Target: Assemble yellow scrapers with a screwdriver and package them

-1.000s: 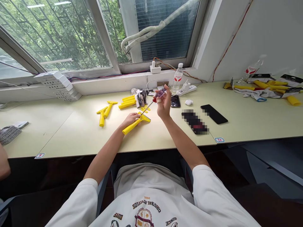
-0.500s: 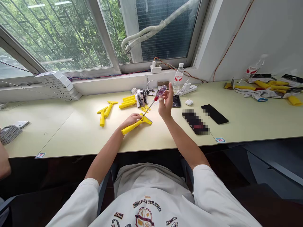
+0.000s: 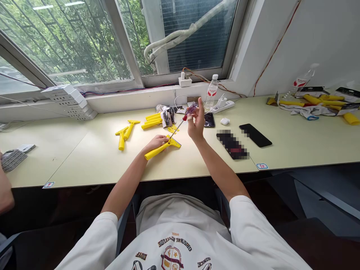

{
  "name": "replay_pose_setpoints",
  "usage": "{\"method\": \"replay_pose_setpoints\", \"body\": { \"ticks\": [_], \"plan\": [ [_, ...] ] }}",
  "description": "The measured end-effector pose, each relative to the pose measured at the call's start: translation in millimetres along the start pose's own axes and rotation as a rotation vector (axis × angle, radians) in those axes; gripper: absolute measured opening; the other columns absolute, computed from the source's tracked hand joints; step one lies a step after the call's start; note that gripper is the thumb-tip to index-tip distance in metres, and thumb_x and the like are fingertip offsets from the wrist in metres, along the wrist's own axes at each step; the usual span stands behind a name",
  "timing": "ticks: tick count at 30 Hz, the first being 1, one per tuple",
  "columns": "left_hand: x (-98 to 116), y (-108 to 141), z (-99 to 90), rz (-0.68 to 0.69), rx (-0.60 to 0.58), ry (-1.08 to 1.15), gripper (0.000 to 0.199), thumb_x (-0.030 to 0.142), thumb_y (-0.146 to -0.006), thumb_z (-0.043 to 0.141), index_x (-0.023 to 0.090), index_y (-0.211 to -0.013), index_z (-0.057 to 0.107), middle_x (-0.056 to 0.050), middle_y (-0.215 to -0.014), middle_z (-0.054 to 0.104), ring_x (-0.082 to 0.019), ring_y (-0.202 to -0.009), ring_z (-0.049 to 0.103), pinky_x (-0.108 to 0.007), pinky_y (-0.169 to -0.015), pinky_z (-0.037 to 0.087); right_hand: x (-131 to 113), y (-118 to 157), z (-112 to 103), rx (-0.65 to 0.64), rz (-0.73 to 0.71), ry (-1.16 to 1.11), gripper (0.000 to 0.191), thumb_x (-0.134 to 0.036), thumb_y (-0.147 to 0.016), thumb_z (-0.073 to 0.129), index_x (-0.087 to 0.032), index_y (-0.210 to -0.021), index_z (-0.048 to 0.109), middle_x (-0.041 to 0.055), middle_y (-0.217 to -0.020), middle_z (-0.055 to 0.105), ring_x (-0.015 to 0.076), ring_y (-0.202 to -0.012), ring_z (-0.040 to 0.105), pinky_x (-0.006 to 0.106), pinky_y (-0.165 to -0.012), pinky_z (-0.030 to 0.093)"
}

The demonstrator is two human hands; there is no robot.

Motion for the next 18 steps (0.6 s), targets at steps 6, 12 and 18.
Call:
{"method": "replay_pose_setpoints", "body": {
  "ticks": [6,12,18],
  "plan": [
    [0.7,0.3,-0.1,-0.001,0.001,-0.021,0.025,0.039,-0.098,0.075,0.015,-0.102,0.076,-0.009,-0.084,0.081,-0.02,-0.057,0.073,-0.029,-0.057,0.052,-6.8,-0.8,4.3,-0.057,-0.019,-0.061,0.075,-0.075,-0.105,0.056,-0.042,-0.17,0.038,0.0107,-0.145,0.07,0.0322,-0.132,0.074,0.053,-0.102,0.067],
    [-1.3,-1.8,-0.6,0.0,-0.01,-0.059,0.029,0.043,-0.096,0.077,0.014,-0.099,0.078,-0.01,-0.081,0.081,-0.021,-0.057,0.072,-0.029,-0.056,0.051,-8.4,-1.1,2.2,-0.007,-0.03,0.003,0.066,-0.069,-0.104,0.065,-0.043,-0.164,0.049,0.0074,-0.132,0.074,0.0252,-0.11,0.078,0.041,-0.085,0.07],
    [-2.2,-2.1,1.4,0.008,-0.039,-0.042,0.029,0.044,-0.096,0.077,0.015,-0.098,0.077,-0.01,-0.085,0.082,-0.02,-0.058,0.073,-0.029,-0.056,0.052,-0.9,-1.1,-1.1,0.024,-0.001,0.011,0.077,-0.078,-0.095,0.073,-0.043,-0.16,0.052,0.0102,-0.152,0.063,0.0274,-0.114,0.076,0.042,-0.083,0.07]
  ]
}}
Point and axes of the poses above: each hand's wrist, its own y-axis away from the middle knuckle, its own z-axis out of the palm, x = y × z, the point moved 7 cm from there along -y, towards the middle knuckle
